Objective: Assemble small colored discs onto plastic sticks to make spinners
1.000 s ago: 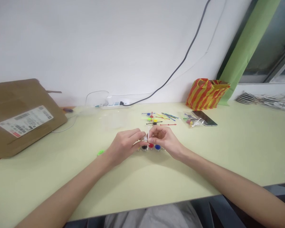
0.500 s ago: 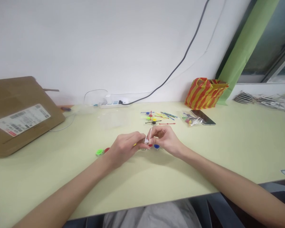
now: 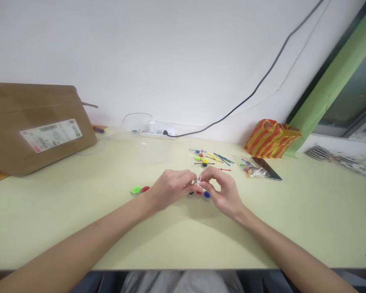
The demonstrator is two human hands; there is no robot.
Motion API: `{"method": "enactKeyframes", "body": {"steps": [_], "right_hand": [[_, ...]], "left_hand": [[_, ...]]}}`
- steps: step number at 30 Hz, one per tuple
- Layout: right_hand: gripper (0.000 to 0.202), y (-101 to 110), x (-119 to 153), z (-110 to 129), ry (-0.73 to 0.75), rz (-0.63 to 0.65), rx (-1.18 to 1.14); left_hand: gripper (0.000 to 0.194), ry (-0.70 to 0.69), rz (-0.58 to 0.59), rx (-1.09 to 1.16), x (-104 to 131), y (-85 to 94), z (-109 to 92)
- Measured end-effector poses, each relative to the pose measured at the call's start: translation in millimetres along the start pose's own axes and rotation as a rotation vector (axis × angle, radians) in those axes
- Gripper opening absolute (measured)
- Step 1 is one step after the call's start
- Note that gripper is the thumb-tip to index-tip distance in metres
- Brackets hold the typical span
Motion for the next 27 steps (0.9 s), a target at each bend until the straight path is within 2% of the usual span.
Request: {"method": "enactKeyframes", "body": {"steps": [3, 7, 9, 11, 14, 16, 18, 21, 22, 27], "right_hand": [[0.012, -7, 3, 17, 0.196, -0.069, 0.185], [0.014, -9, -5, 26, 0.313, -0.052, 0.303], [0.014, -2, -15, 32, 0.369, -0.042, 0.359], [0.012, 12, -32, 37, 0.411, -0.055, 0.421], [0.008, 36, -71, 30, 0.437, -0.116, 0.556], [0.007, 43, -105, 8, 0.390, -0.084, 0.666], [0.007, 45, -143, -28, 0.244, -0.016, 0.751], [0.019, 29, -185, -91, 0.046, 0.152, 1.034], [0.024, 22, -194, -111, -0.002, 0.206, 1.172], [0.022, -3, -215, -175, -0.069, 0.276, 1.331]], "left_hand": [[0.027, 0.037, -0.021, -0.011, 4, 6.2, 11], [0.031, 0.090, -0.037, -0.011, 7, 8.3, 21], [0.034, 0.126, -0.057, -0.035, 10, 8.0, 26], [0.046, 0.167, -0.074, -0.071, 14, 8.2, 34], [0.056, 0.281, -0.072, -0.096, 25, 9.8, 54], [0.055, 0.360, -0.072, -0.115, 32, 14.2, 67], [0.056, 0.408, -0.072, -0.133, 37, 18.5, 74], [0.055, 0.414, -0.056, -0.120, 39, 18.2, 75], [0.055, 0.399, -0.052, -0.112, 38, 16.6, 73], [0.048, 0.290, -0.110, -0.079, 35, 15.3, 60]]}}
Point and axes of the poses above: each hand's wrist, its own x-axis away from the middle knuckle, its own y-axis out of the back of the hand, z = x × y, the point moved 9 cm from there along -x, towards the middle knuckle, and after that the axes turned 13 degrees about -y, right-handed, at the moved point
